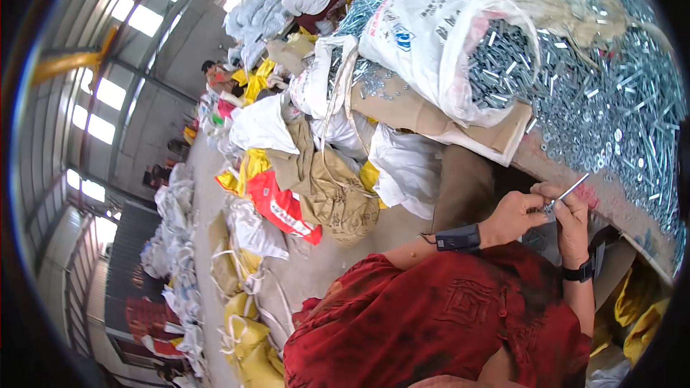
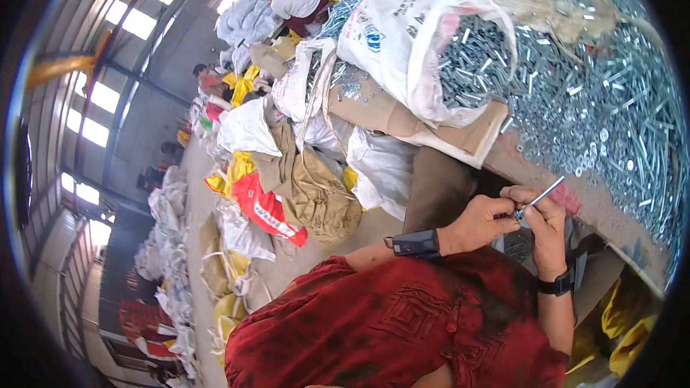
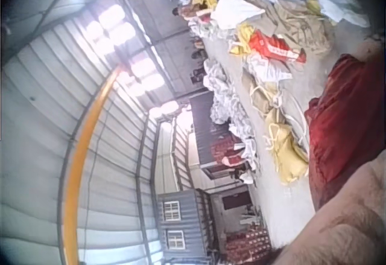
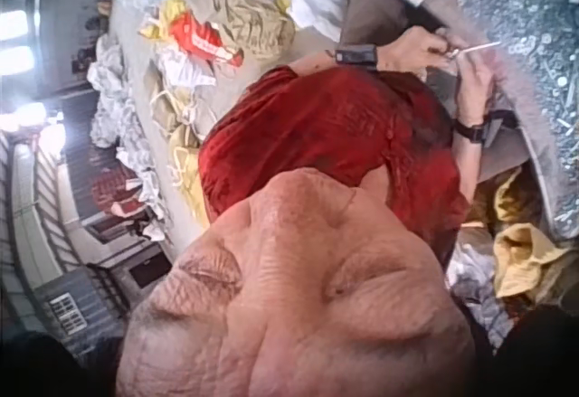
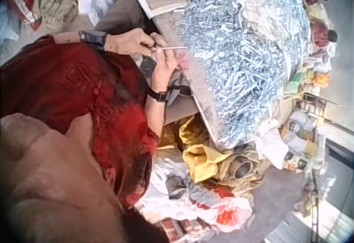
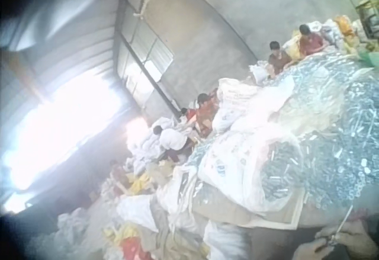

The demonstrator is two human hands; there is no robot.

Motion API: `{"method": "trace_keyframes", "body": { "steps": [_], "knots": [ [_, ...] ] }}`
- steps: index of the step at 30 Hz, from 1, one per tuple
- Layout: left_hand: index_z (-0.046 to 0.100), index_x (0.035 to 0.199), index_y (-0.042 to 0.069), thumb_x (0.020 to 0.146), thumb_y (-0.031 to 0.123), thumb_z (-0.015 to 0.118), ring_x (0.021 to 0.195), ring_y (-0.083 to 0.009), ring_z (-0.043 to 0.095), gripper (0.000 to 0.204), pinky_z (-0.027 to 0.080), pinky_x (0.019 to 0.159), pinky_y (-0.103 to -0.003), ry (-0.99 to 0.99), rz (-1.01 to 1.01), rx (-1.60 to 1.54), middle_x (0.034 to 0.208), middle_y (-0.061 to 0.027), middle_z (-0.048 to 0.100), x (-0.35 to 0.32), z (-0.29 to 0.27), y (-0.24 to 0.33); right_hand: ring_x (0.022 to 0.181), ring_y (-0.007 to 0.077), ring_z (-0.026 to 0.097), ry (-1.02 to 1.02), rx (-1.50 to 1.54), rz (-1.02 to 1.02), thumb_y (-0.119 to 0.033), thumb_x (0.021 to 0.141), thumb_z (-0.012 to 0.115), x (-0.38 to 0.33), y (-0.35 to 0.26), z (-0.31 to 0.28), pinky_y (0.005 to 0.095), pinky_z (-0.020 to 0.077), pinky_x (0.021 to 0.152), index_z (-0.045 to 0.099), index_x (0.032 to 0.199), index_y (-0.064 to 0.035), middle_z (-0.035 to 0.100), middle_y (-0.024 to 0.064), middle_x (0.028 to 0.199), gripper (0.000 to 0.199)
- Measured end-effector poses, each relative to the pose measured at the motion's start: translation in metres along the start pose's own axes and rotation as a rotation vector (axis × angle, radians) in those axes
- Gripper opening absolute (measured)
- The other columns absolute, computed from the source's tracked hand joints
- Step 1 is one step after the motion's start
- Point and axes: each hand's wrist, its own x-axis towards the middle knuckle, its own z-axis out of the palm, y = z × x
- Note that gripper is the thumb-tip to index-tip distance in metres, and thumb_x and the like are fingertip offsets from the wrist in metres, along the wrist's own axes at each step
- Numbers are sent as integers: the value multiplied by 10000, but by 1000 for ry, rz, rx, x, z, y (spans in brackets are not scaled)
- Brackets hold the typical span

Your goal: The recorder threads washers onto long metal bolts in an industrial setting.

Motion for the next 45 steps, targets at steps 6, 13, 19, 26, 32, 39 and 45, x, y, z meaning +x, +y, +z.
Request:
{"method": "trace_keyframes", "body": {
  "steps": [6, 13, 19, 26, 32, 39, 45],
  "knots": [
    [647, 835, -13, 878, 108, 689, 609, -60, 462, 135, 392, 528, -286, -55, -256, -153, 660, 9, 516, -12, 17, 10, 949, 210, 636, -193, 68, 17, -280, 882, 659, -6, 2, -29, 322, 480, 872, 666, 940, 54, 677, 125, 992, 340],
    [667, 885, 8, 782, 178, 702, 726, -352, 651, 202, 512, 672, -410, 9, 17, 376, 773, -168, 670, -24, 32, 17, 1135, 254, 590, -240, 278, 105, -579, 895, 618, -14, 11, 3, 382, 451, 1004, 610, 1145, 52, 616, 176, 1216, 679],
    [635, 809, 9, 819, 204, 701, 688, -405, 625, 206, 457, 604, -484, 602, -185, 415, 715, -226, 612, -47, -3, 17, 1239, 282, 556, -249, 236, 53, -575, 993, 477, -13, 23, 16, 394, 415, 1063, 579, 1279, 48, 593, 174, 1311, 693],
    [646, 818, 36, 795, 269, 715, 738, -405, 628, 243, 480, 655, -490, 380, -51, 460, 735, -202, 633, -39, 0, 9, 1161, 242, 586, -108, 326, 111, -402, 1050, 456, -10, 31, 27, 389, 440, 1015, 545, 1289, 92, 617, 179, 1242, 556],
    [659, 814, 43, 790, 264, 713, 726, -396, 636, 228, 489, 660, -486, 370, -76, 513, 730, -187, 644, -61, -26, -3, 820, 144, 596, 124, 65, 168, -330, 1052, 470, -10, 35, 48, 291, 471, 772, 594, 1168, 55, 604, 57, 885, 421],
    [673, 780, 46, 750, 255, 710, 740, -380, 657, 214, 511, 669, -490, 322, 0, 475, 731, -168, 658, -73, -16, -2, 801, 129, 581, -40, -449, 243, -208, 1031, 502, -11, 24, 29, 291, 456, 753, 652, 1027, 3, 641, 55, 855, 258],
    [711, 945, 95, 846, 251, 691, 760, -363, 673, 186, 548, 659, -415, 248, 215, 507, 847, -168, 687, -78, -23, 2, 671, 62, 504, 132, -471, 98, -144, 967, 608, -14, -6, 61, 243, 397, 589, 619, 813, -60, 557, -35, 730, 176]
  ]
}}
